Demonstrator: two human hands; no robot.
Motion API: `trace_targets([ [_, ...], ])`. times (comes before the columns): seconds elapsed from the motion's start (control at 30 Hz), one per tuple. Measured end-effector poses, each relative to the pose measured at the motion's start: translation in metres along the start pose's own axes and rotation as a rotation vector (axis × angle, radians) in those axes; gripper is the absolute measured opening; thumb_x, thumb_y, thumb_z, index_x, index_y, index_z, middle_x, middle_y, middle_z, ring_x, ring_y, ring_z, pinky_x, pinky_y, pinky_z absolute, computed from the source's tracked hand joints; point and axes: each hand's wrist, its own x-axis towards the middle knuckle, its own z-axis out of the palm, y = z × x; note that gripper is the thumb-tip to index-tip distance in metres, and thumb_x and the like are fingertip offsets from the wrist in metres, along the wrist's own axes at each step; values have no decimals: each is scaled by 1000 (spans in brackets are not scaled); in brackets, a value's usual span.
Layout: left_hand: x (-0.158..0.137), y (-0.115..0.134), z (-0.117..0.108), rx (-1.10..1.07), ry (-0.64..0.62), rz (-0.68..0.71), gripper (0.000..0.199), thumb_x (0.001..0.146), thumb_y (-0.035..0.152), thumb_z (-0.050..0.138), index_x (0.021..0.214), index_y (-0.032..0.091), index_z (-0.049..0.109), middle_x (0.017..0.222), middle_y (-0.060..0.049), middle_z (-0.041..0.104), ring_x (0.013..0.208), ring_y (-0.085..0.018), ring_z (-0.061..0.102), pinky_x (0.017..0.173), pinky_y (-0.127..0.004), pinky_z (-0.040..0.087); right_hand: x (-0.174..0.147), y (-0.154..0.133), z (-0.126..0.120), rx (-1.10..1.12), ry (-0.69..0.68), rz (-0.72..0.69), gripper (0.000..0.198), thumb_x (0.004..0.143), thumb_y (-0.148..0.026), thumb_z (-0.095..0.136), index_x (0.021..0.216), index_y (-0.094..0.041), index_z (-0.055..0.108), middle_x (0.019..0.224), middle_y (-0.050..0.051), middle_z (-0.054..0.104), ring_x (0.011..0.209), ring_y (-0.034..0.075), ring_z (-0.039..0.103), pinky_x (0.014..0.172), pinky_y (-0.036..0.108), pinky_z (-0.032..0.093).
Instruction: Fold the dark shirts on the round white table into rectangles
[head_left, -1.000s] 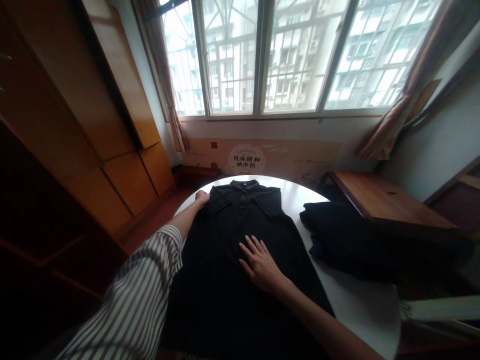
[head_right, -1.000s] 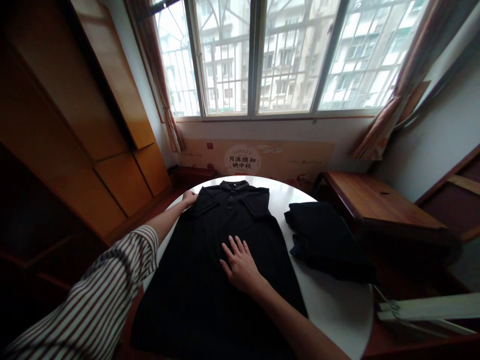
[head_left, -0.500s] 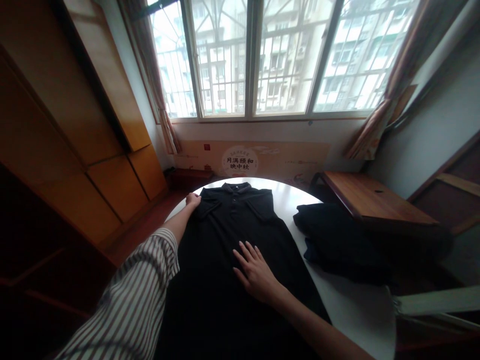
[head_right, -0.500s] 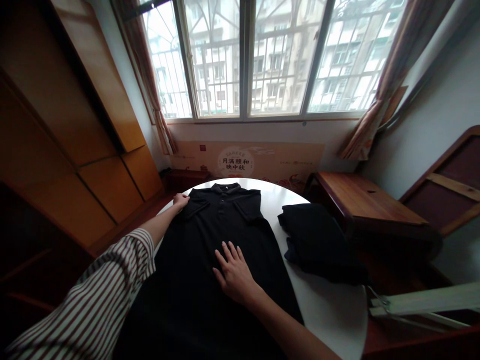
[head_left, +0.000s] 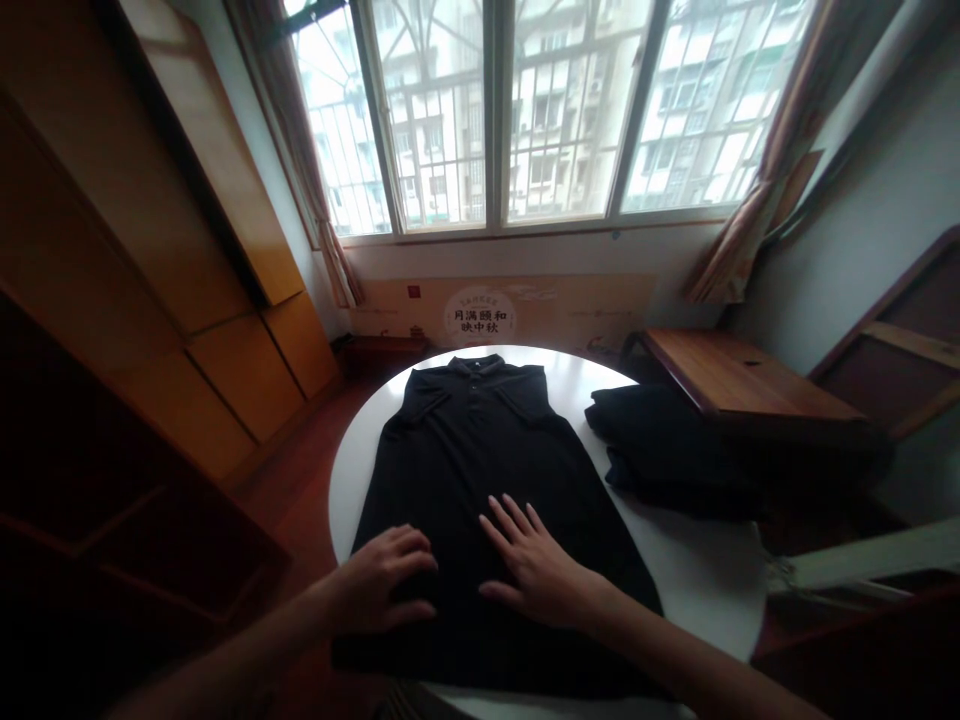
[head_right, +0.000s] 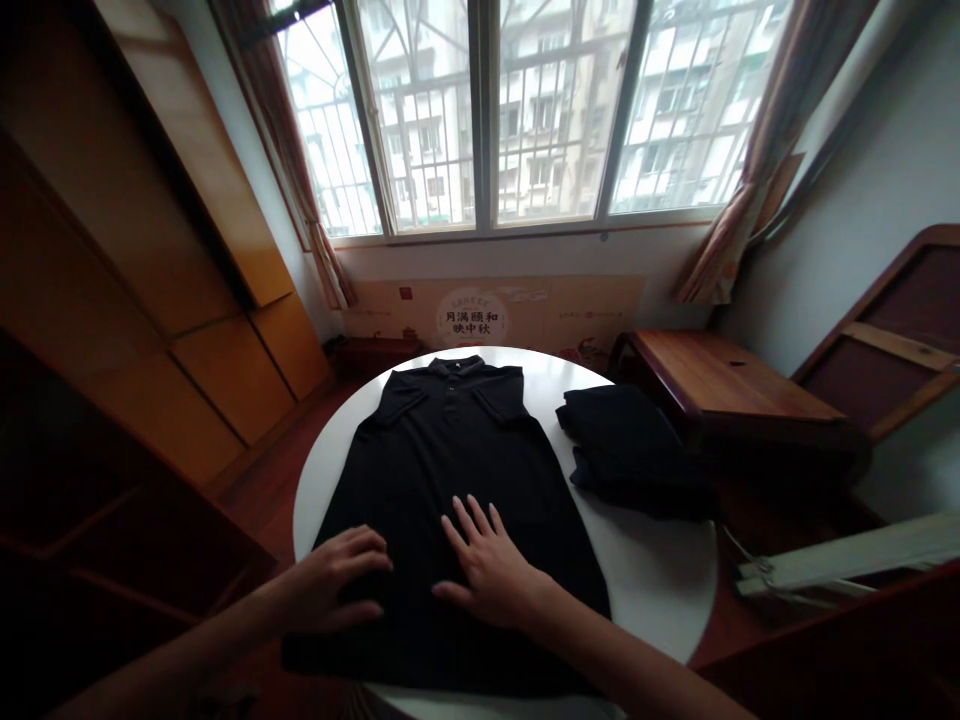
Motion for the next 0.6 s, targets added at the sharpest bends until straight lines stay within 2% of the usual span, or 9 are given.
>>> trace_targets([
  [0.07,-25,24,2,33,-35,64,54,81,50,74,124,21,60,115,-12,63,104,-25,59,90,-38,53,-31,-10,3,32,-57,-85,94,88,-68,53,158,-16,19,163,19,8,150,41,4,117,65,15],
  [0.1,-34,30,2,69,-33,91,56,81,48,74,127,20,59,115,-12,64,105,-26,59,89,-38,54,-46,-13,6,38,-62,-124,94,87,-67,55,158,-18,18,163,18,9,150,40,6,117,65,17],
  [0.17,-45,37,2,154,-18,130,45,87,36,69,128,18,59,115,-13,65,105,-25,60,88,-37,56,-68,-15,15,20,-23,-179,85,91,-58,56,158,-21,20,163,15,15,150,38,11,117,63,21],
  [0.27,-49,41,2,244,-15,181,28,91,20,60,118,14,64,113,-13,67,105,-23,61,87,-34,57,-88,-14,28,-79,81,-204,60,98,-36,52,153,-19,36,158,15,34,147,33,26,116,55,31],
  [0.37,-50,44,0,298,-63,221,26,90,9,54,113,12,65,115,-13,67,107,-22,61,90,-31,57,-99,-10,36,-193,136,-224,49,95,-18,49,145,-13,50,149,16,47,142,31,38,113,48,40],
  [0.47,-55,43,1,323,-105,178,37,86,1,50,119,10,63,119,-13,66,108,-22,61,91,-31,56,-114,-1,37,-256,165,-223,56,85,-7,48,140,-12,55,146,15,52,138,30,45,109,46,45],
  [0.6,-65,35,7,309,-114,16,48,86,0,48,130,17,58,113,-10,66,100,-21,63,87,-33,57,-138,24,35,-389,290,-134,59,72,3,45,124,-12,66,129,17,66,119,30,62,95,46,56],
])
